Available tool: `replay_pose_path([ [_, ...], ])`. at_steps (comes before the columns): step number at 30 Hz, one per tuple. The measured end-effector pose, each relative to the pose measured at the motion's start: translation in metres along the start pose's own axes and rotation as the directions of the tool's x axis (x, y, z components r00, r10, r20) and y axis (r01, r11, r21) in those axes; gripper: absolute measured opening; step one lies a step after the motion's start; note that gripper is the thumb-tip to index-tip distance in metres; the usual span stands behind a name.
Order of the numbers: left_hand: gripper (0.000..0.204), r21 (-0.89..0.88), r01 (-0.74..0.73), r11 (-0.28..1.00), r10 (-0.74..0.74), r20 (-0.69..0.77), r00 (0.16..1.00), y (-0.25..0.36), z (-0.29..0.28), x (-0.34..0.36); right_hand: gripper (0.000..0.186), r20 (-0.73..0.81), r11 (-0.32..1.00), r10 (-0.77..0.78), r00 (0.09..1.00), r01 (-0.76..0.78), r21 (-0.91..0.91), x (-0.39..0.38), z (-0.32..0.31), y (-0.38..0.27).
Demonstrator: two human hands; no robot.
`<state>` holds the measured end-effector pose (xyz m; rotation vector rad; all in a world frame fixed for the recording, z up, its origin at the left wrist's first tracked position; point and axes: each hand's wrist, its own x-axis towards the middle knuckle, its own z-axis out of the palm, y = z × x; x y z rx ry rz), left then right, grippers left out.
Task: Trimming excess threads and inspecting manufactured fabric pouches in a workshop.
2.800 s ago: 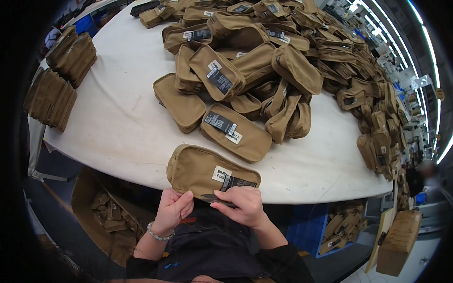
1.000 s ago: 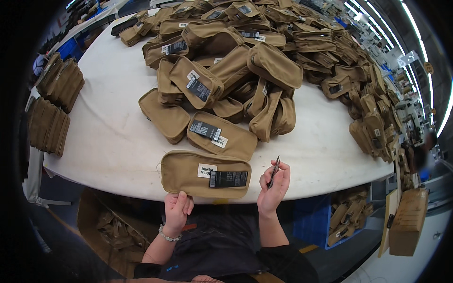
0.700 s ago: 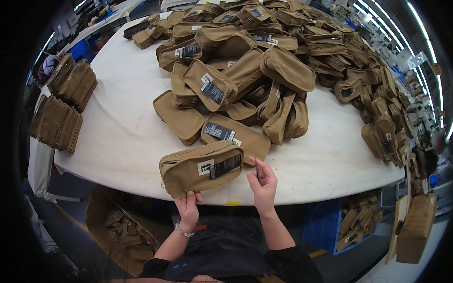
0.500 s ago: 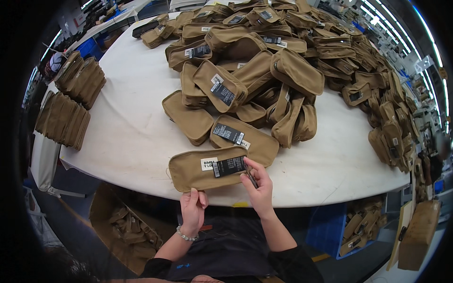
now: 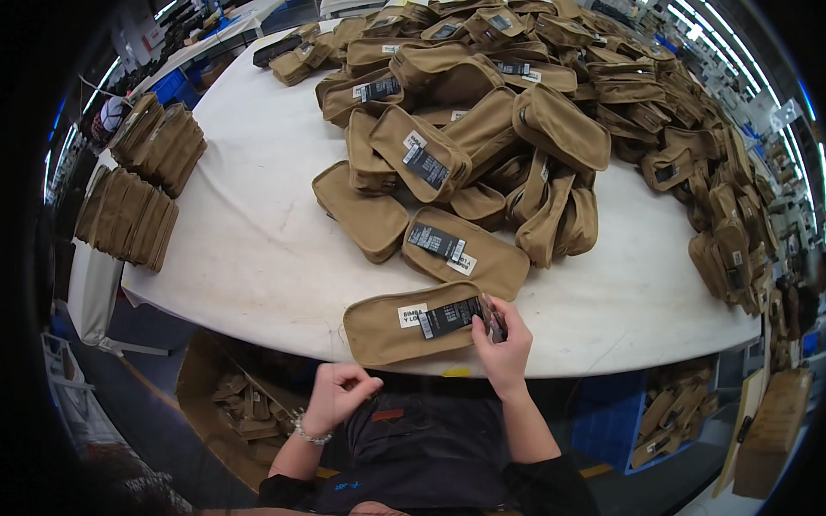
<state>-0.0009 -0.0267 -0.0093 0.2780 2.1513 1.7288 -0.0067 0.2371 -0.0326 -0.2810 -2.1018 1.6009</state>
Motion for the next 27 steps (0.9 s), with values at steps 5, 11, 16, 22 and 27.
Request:
replay_pose_path([
  [5,0.025,0.285,-0.057,0.957,0.168,-0.385,0.908,0.01,-0.035,0.023,0.03,-0.02,1.0,0.003,1.0,-0.003,0.015,0.001,0.005,-0.005],
  [11,0.027,0.463,-0.098,0.881,0.222,-0.221,0.95,0.007,-0.032,0.041,0.026,-0.004,0.987,0.132,0.991,-0.131,0.092,0.011,-0.006,0.003],
  [16,0.013,0.559,-0.148,0.816,0.301,-0.191,0.935,0.008,-0.032,0.049,0.032,0.141,0.972,0.128,0.982,-0.152,0.179,0.026,-0.007,-0.009],
  [22,0.006,0.711,-0.21,0.671,0.438,-0.152,0.886,0.015,-0.046,0.071,0.036,0.547,0.902,0.339,0.765,-0.429,0.042,-0.004,-0.032,-0.048],
  [27,0.004,0.774,-0.421,0.474,0.604,0.062,0.795,0.02,-0.036,0.105,0.029,0.797,0.772,0.365,0.481,-0.635,0.03,-0.068,-0.029,-0.042],
])
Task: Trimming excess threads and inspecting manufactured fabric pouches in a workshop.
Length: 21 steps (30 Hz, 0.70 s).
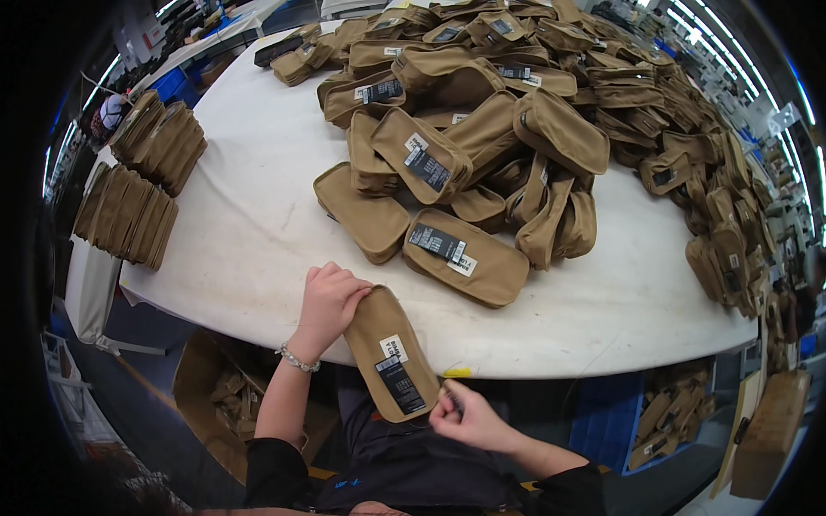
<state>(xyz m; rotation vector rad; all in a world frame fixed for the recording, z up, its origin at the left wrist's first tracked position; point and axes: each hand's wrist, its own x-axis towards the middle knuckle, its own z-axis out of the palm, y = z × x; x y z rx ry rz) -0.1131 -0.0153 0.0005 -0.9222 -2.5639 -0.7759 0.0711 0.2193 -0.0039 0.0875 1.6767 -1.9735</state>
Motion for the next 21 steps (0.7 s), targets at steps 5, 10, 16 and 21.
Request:
replay_pose_path([
  [5,0.008,0.035,-0.114,0.993,0.116,-0.082,0.99,0.011,0.014,0.006,0.02,0.177,0.966,-0.029,0.984,0.073,-0.247,0.0,0.001,0.009],
  [10,0.012,0.109,-0.11,0.988,0.127,-0.172,0.977,0.02,0.008,-0.006,0.021,-0.038,0.954,-0.216,0.976,0.203,-0.222,0.013,-0.024,-0.029],
  [16,0.014,0.065,-0.073,0.995,0.087,-0.244,0.966,0.019,0.013,-0.012,0.026,0.054,0.402,-0.67,0.74,0.423,-0.812,0.064,-0.04,-0.061],
  [21,0.008,-0.123,0.07,0.99,-0.096,-0.223,0.97,0.016,0.018,-0.006,0.026,0.278,-0.083,-0.781,0.559,0.348,-0.934,0.102,-0.047,-0.079],
])
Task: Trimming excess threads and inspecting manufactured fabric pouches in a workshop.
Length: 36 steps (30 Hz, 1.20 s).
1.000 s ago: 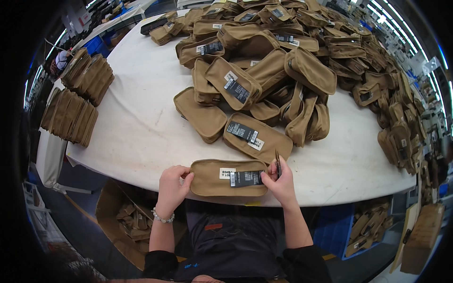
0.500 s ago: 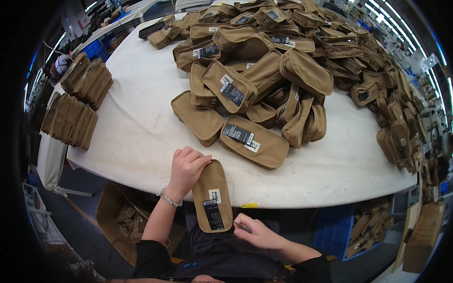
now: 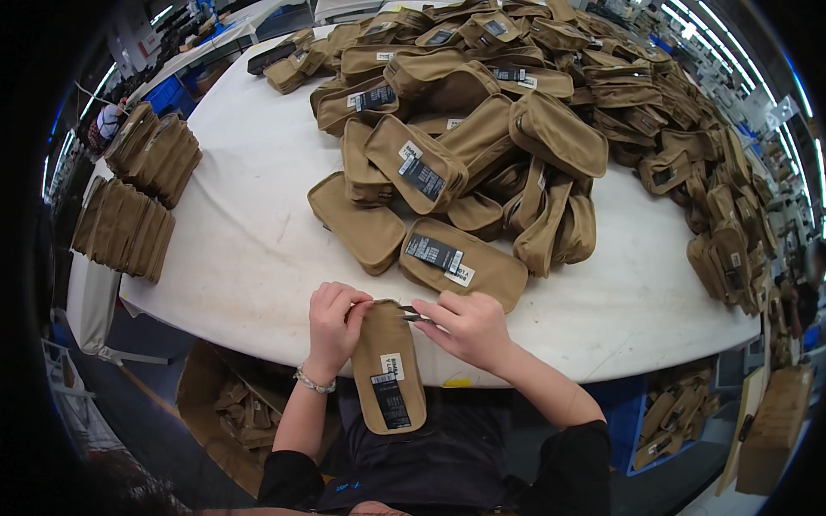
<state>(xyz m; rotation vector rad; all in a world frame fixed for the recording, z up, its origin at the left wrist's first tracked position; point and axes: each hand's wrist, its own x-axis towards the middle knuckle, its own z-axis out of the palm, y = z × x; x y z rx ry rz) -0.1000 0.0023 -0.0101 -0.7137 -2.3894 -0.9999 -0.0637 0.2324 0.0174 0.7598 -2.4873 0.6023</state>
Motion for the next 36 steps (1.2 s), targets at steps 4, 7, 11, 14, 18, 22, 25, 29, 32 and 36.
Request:
replay_pose_path([
  [4,0.007,-0.097,0.051,0.994,-0.05,0.015,0.999,-0.003,0.001,0.004,0.026,0.018,0.991,-0.131,0.991,0.13,0.044,0.016,0.012,0.02],
  [7,0.007,-0.242,0.145,0.959,-0.14,0.039,0.989,-0.003,0.003,0.008,0.025,0.047,0.975,-0.219,0.975,0.217,0.042,0.03,0.012,0.03],
  [11,0.007,-0.358,0.226,0.906,-0.201,0.107,0.974,0.002,0.005,0.014,0.024,0.063,0.968,-0.236,0.97,0.229,0.101,0.036,0.015,0.034],
  [14,0.007,-0.378,0.265,0.887,-0.221,0.155,0.963,0.002,0.007,0.015,0.023,0.075,0.966,-0.229,0.97,0.218,0.136,0.036,0.021,0.041],
  [18,0.008,-0.458,0.357,0.814,-0.275,0.236,0.932,0.002,0.012,0.014,0.024,0.097,0.962,-0.24,0.966,0.223,0.158,0.039,0.023,0.045],
  [22,0.009,-0.471,0.385,0.794,-0.287,0.269,0.92,0.002,0.013,0.016,0.024,0.155,0.959,-0.252,0.955,0.224,0.176,0.042,0.024,0.049],
  [25,0.009,-0.551,0.452,0.702,-0.323,0.319,0.891,-0.001,0.014,0.018,0.024,0.178,0.951,-0.265,0.948,0.227,0.21,0.049,0.022,0.05],
  [29,0.011,-0.58,0.501,0.642,-0.326,0.385,0.863,-0.004,0.015,0.023,0.022,0.234,0.944,-0.307,0.922,0.263,0.202,0.062,0.018,0.055],
  [32,0.011,-0.606,0.518,0.603,-0.322,0.409,0.854,-0.01,0.019,0.024,0.021,0.268,0.93,-0.337,0.902,0.276,0.242,0.076,0.015,0.058],
  [36,0.012,-0.644,0.545,0.537,-0.316,0.446,0.838,-0.012,0.021,0.029,0.018,0.362,0.902,-0.406,0.839,0.306,0.304,0.089,0.016,0.064],
])
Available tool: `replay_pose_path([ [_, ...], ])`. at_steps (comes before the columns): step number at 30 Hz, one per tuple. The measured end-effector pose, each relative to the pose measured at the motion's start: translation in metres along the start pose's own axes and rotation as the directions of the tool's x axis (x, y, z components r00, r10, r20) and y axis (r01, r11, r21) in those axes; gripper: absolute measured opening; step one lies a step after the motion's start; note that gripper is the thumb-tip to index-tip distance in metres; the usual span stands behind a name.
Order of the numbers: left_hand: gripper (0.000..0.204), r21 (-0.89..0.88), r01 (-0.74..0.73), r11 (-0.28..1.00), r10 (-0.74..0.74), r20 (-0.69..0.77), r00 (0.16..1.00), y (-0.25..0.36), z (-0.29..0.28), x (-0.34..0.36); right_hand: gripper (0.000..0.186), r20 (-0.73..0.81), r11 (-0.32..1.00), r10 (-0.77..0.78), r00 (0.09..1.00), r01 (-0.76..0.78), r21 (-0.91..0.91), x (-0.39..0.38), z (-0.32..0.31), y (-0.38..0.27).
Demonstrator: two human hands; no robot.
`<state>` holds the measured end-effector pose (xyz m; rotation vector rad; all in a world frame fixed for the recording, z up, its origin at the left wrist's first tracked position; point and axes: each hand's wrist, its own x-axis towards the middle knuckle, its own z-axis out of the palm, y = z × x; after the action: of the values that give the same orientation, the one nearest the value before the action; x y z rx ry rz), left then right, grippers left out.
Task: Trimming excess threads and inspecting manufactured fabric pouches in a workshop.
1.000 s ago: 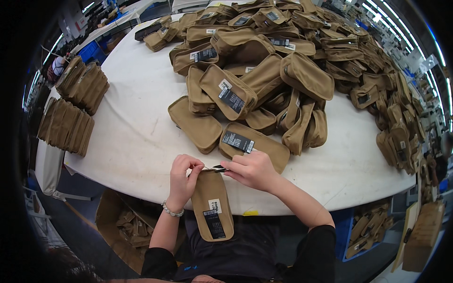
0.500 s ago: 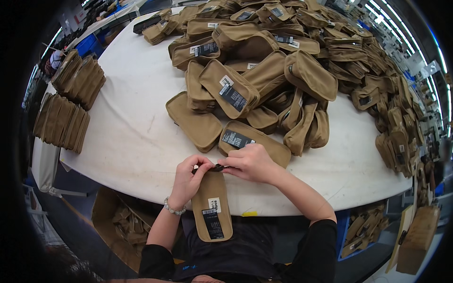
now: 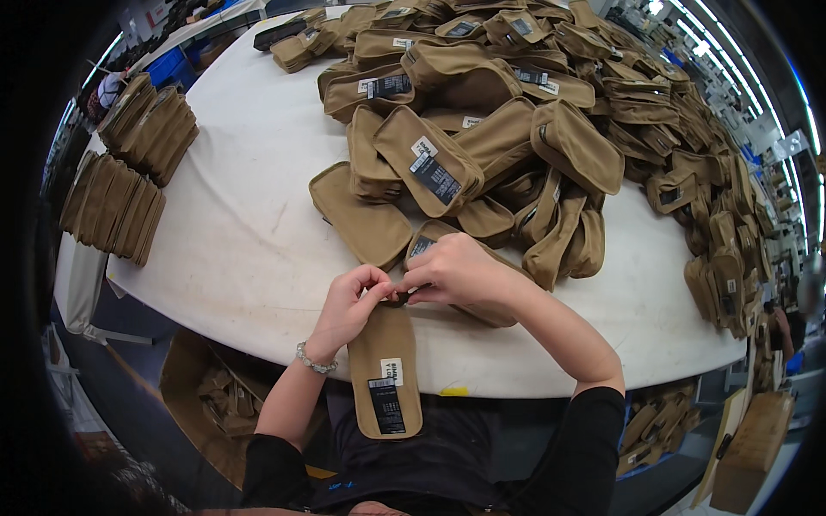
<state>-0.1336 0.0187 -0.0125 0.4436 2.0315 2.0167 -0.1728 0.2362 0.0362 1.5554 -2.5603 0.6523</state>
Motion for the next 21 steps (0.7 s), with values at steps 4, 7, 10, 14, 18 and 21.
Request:
replay_pose_path([
  [4,0.011,-0.022,0.045,0.999,-0.045,0.017,0.999,-0.001,-0.002,0.004,0.018,0.036,0.998,-0.046,0.998,0.044,0.046,0.008,-0.001,0.007],
  [7,0.011,-0.013,0.057,0.998,-0.056,0.034,0.998,-0.001,-0.003,0.005,0.017,0.076,0.998,-0.038,0.996,0.034,0.061,0.011,-0.003,0.009],
  [10,0.011,-0.047,0.073,0.996,-0.071,0.034,0.997,-0.002,-0.003,0.004,0.016,0.1,0.992,-0.037,0.994,0.024,0.121,0.014,-0.002,0.011],
  [14,0.011,-0.091,0.07,0.993,-0.068,0.03,0.997,-0.008,-0.002,0.005,0.016,0.126,0.992,-0.014,0.992,-0.002,0.13,0.013,-0.002,0.012],
  [18,0.01,-0.117,0.065,0.991,-0.067,-0.02,0.998,-0.007,-0.006,0.009,0.015,0.168,0.984,0.003,0.986,-0.032,0.173,0.01,-0.002,0.012],
  [21,0.009,-0.146,-0.02,0.989,0.0,-0.136,0.991,-0.013,-0.01,0.009,0.017,0.153,0.968,0.106,0.983,-0.137,0.21,0.005,-0.008,0.009],
])
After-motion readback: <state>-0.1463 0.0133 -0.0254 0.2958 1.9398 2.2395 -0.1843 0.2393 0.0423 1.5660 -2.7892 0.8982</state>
